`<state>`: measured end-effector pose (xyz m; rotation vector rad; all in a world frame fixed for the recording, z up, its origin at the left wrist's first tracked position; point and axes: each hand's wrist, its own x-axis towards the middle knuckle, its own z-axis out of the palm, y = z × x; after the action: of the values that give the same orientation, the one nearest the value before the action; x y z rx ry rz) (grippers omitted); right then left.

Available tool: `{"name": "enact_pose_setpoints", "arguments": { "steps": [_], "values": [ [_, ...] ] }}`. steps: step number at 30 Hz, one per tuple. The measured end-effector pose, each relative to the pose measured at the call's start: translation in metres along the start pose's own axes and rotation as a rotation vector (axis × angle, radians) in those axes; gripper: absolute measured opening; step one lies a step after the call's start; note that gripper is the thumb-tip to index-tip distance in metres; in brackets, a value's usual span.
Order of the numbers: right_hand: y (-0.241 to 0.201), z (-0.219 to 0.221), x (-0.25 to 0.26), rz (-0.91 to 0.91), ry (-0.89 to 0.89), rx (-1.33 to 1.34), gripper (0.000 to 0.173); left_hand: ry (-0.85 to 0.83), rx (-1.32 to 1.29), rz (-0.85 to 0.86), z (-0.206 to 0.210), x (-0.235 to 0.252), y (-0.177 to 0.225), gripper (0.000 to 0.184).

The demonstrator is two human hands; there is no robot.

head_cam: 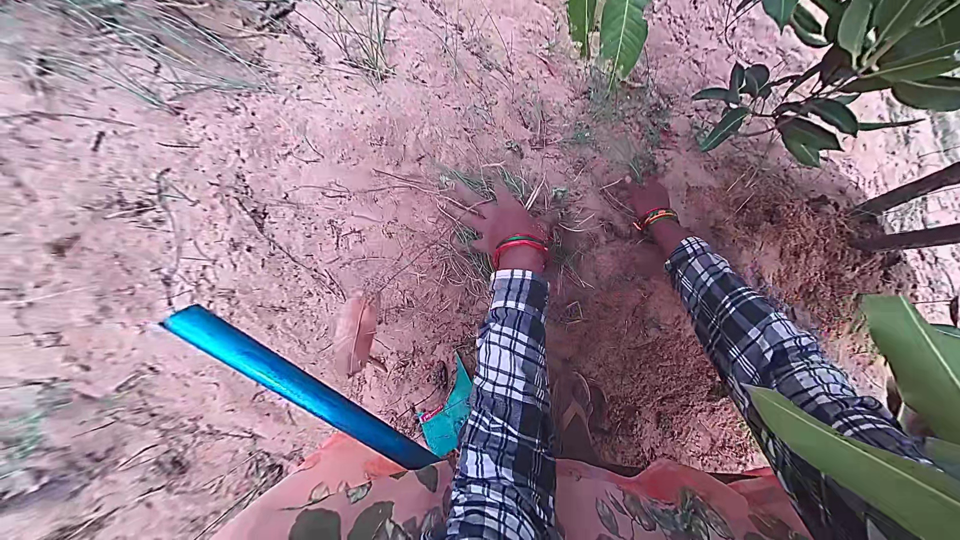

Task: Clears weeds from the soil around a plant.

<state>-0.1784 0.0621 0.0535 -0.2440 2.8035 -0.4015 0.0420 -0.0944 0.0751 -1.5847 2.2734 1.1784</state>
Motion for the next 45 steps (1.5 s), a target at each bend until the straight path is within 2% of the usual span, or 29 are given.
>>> {"name": "enact_pose_setpoints", "arguments": {
  "steps": [2,3,4,7,9,11,14,16,19,21,23,25,26,29,30,31,33,34,36,37,39,40,42,45],
  "values": [
    [0.003,-0.007,-0.019,0.013,0.106,0.245,0.062,-0.001,0.075,0.020,0.023,0.005,-0.001,0.123],
    [0.002,-0.012,-0.028,-0.013,0.161,0.329,0.059,0.003,0.104,0.041,0.034,0.006,-0.001,0.122],
    [0.001,-0.018,-0.036,-0.048,0.206,0.392,0.055,0.008,0.114,0.073,0.042,0.005,-0.001,0.113],
    [-0.006,-0.035,-0.051,-0.144,0.250,0.466,0.047,0.067,0.072,0.166,0.041,0.004,-0.005,0.066],
    [-0.012,-0.041,-0.057,-0.159,0.249,0.444,0.049,0.076,-0.052,0.180,0.025,0.011,-0.013,0.053],
    [-0.020,-0.044,-0.061,-0.162,0.237,0.395,0.052,0.066,-0.185,0.148,-0.005,0.020,-0.023,0.049],
    [-0.026,-0.035,-0.061,-0.195,0.150,0.313,0.055,0.150,-0.215,0.109,-0.050,0.030,-0.039,0.060],
    [-0.035,-0.023,-0.063,-0.238,0.036,0.265,0.053,0.178,-0.208,0.098,-0.068,0.038,-0.048,0.060],
    [-0.057,0.003,-0.063,-0.264,-0.189,0.112,0.044,0.230,-0.163,0.080,-0.057,0.053,-0.060,0.051],
    [-0.072,0.024,-0.061,-0.261,-0.318,-0.103,0.048,0.270,-0.099,0.062,-0.044,0.057,-0.060,0.055],
    [-0.084,0.043,-0.067,-0.301,-0.410,-0.393,0.054,0.221,-0.047,0.038,-0.038,0.056,-0.054,0.059],
    [-0.091,0.049,-0.080,-0.367,-0.400,-0.524,0.041,0.154,-0.066,0.062,-0.036,0.049,-0.043,0.062],
    [-0.090,0.047,-0.083,-0.383,-0.374,-0.495,0.038,0.116,-0.085,0.076,-0.033,0.042,-0.034,0.065],
    [-0.070,0.028,-0.078,-0.309,-0.149,-0.128,0.042,0.031,0.019,0.106,-0.004,0.025,-0.010,0.088],
    [-0.061,0.020,-0.073,-0.256,-0.060,0.027,0.046,0.019,0.086,0.137,0.010,0.024,-0.006,0.086],
    [-0.054,0.009,-0.069,-0.200,0.014,0.137,0.051,0.020,0.108,0.183,0.021,0.022,-0.004,0.076],
    [-0.046,-0.010,-0.061,-0.128,0.093,0.183,0.059,0.032,0.057,0.272,0.032,0.020,-0.006,0.056],
    [-0.045,-0.014,-0.056,-0.129,0.099,0.148,0.058,0.001,0.004,0.286,0.029,0.020,-0.008,0.052],
    [-0.049,-0.008,-0.044,-0.228,0.046,-0.045,0.052,-0.112,-0.095,0.288,0.011,0.018,-0.016,0.055],
    [-0.056,-0.001,-0.038,-0.302,-0.010,-0.174,0.047,-0.120,-0.162,0.274,-0.001,0.015,-0.020,0.066],
    [-0.076,0.014,-0.027,-0.449,-0.146,-0.439,0.038,-0.029,-0.305,0.280,-0.029,0.005,-0.022,0.079],
    [-0.085,0.023,-0.021,-0.493,-0.188,-0.518,0.043,0.038,-0.352,0.312,-0.047,-0.001,-0.020,0.078],
    [-0.094,0.046,-0.001,-0.472,-0.171,-0.583,0.045,0.159,-0.429,0.392,-0.082,-0.008,-0.013,0.079],
    [-0.104,0.056,0.011,-0.280,-0.117,-0.551,0.038,0.219,-0.447,0.461,-0.111,-0.008,-0.010,0.082]
  ]
}}
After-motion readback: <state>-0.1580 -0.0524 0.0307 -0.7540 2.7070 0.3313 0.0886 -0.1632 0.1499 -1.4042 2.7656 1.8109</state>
